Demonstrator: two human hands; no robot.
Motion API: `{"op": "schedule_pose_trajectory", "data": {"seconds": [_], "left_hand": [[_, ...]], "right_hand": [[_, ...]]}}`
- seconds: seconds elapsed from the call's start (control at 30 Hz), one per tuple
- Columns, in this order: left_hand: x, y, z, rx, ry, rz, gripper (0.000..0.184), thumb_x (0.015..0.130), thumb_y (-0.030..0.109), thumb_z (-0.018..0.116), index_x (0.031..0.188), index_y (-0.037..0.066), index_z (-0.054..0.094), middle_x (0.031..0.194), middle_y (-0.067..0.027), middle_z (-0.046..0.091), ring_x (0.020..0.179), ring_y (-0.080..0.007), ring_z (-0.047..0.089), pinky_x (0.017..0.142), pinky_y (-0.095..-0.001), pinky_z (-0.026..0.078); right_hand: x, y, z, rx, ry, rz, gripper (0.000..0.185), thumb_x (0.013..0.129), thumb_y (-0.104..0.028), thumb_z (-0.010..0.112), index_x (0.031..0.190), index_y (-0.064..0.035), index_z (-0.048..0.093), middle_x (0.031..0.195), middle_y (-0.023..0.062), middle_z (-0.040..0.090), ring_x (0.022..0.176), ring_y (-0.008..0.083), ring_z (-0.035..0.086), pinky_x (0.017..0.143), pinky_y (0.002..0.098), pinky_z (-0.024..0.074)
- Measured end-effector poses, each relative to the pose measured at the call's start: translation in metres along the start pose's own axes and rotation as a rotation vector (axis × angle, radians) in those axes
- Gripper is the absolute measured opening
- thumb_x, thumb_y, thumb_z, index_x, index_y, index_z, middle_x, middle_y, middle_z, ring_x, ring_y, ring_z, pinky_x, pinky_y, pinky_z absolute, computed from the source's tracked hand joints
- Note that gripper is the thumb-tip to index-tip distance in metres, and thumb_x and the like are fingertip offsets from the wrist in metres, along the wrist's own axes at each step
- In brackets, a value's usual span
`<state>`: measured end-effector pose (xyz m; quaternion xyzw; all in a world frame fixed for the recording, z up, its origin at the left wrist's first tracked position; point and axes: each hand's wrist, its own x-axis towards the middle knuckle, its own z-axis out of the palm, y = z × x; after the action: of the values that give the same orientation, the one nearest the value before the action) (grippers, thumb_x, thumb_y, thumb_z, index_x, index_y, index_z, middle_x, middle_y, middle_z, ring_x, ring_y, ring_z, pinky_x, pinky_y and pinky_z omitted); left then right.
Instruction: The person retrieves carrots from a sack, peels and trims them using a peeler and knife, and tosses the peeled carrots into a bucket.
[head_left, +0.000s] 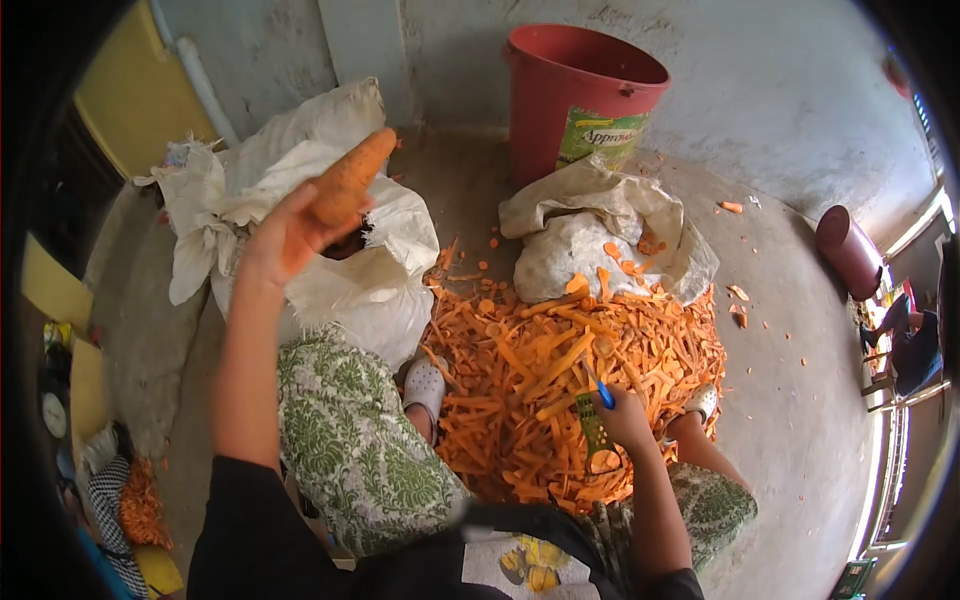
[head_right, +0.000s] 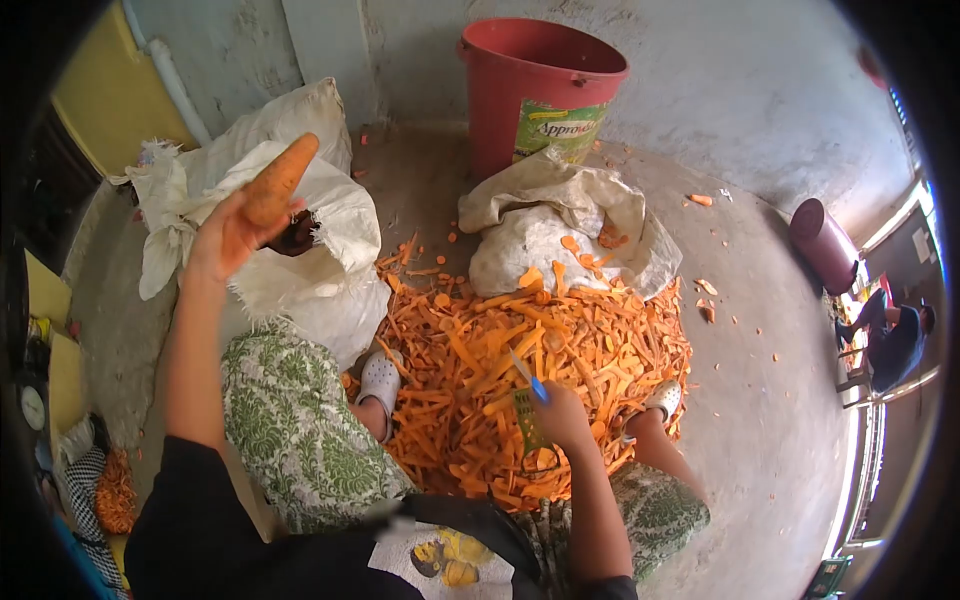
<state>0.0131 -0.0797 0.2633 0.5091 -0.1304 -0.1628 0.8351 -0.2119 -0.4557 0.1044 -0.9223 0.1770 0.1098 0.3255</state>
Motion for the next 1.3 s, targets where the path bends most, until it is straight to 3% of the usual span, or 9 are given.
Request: {"op": "schedule_pose_trajectory", "data": {"seconds": [0.2,0.27,0.47,0.53,0.6,0.73,0.87,0.9,1.3], "left_hand": [[-0.050,-0.131,0.059,-0.664,-0.403,-0.571,0.048,0.086,0.046,0.036,0.104,0.003,0.049,0.084,-0.0123,0.058,0.073,-0.0226,0.058,0.058,-0.0380,0.048],[-0.066,-0.147,0.092,-0.571,-0.305,-0.776,0.046,0.087,0.044,0.035,0.104,0.004,0.048,0.084,-0.0102,0.057,0.072,-0.0208,0.058,0.057,-0.0395,0.049],[-0.087,-0.170,0.152,-0.515,-0.194,-0.840,0.040,0.086,0.041,0.043,0.104,0.005,0.047,0.089,-0.0121,0.055,0.083,-0.0223,0.057,0.062,-0.0401,0.050],[-0.083,-0.206,0.147,-0.548,-0.164,-0.831,0.040,0.084,0.040,0.048,0.108,0.008,0.045,0.091,-0.0129,0.055,0.084,-0.0236,0.057,0.065,-0.0410,0.049],[-0.084,-0.233,0.143,-0.733,-0.463,-0.923,0.045,0.083,0.043,0.048,0.112,0.008,0.043,0.093,-0.0138,0.055,0.085,-0.0253,0.057,0.067,-0.0424,0.049],[-0.094,-0.244,0.168,-0.484,-0.179,-0.957,0.048,0.088,0.049,0.033,0.112,0.009,0.044,0.095,-0.0132,0.055,0.086,-0.0257,0.057,0.067,-0.0429,0.048],[-0.100,-0.246,0.184,-0.342,-0.115,-1.091,0.046,0.090,0.046,0.027,0.110,0.011,0.048,0.097,-0.0094,0.056,0.087,-0.0233,0.057,0.069,-0.0432,0.048],[-0.101,-0.242,0.190,-0.366,-0.059,-1.099,0.043,0.091,0.043,0.027,0.109,0.010,0.048,0.096,-0.0068,0.057,0.085,-0.0211,0.057,0.069,-0.0404,0.048],[-0.103,-0.262,0.184,-0.586,-0.087,-1.113,0.038,0.091,0.039,0.032,0.103,0.009,0.050,0.088,-0.0054,0.058,0.076,-0.0194,0.058,0.066,-0.0355,0.049]], "right_hand": [[-0.024,-0.018,-0.009,0.121,0.016,-0.038,0.028,0.081,-0.028,0.052,0.075,-0.0003,0.052,0.061,0.0170,0.051,0.059,0.0320,0.051,0.056,0.0393,0.0383],[-0.025,-0.013,-0.008,0.184,0.069,-0.042,0.029,0.082,-0.027,0.052,0.072,-0.0002,0.051,0.056,0.0123,0.048,0.052,0.0243,0.048,0.052,0.0358,0.0368],[-0.021,-0.001,-0.007,0.678,0.204,0.197,0.030,0.084,-0.025,0.052,0.061,-0.0082,0.044,0.051,-0.0035,0.036,0.047,0.0072,0.032,0.045,0.0265,0.0253],[-0.014,0.009,-0.004,0.762,0.257,0.162,0.027,0.084,-0.023,0.053,0.064,-0.0078,0.046,0.055,-0.0027,0.043,0.046,0.0079,0.038,0.043,0.0257,0.0293],[-0.005,0.017,0.003,1.207,0.417,0.176,0.022,0.085,-0.021,0.052,0.069,-0.0064,0.049,0.060,-0.0003,0.049,0.049,0.0111,0.047,0.044,0.0258,0.0361],[-0.013,-0.002,-0.010,1.476,0.556,0.183,0.016,0.085,-0.019,0.051,0.081,-0.0043,0.049,0.067,0.0033,0.053,0.054,0.0146,0.053,0.048,0.0284,0.0432],[-0.032,-0.041,-0.003,1.395,0.530,0.201,0.019,0.086,-0.021,0.049,0.074,-0.0069,0.046,0.061,0.0009,0.049,0.050,0.0127,0.048,0.044,0.0275,0.0398],[-0.026,-0.031,0.009,1.184,0.548,0.200,0.032,0.088,-0.027,0.046,0.063,-0.0071,0.041,0.052,-0.0039,0.039,0.042,0.0072,0.033,0.041,0.0255,0.0268],[-0.041,-0.047,0.008,0.768,0.641,0.063,0.031,0.089,-0.024,0.045,0.066,-0.0023,0.044,0.051,-0.0020,0.038,0.048,0.0072,0.032,0.044,0.0259,0.0286]]}}
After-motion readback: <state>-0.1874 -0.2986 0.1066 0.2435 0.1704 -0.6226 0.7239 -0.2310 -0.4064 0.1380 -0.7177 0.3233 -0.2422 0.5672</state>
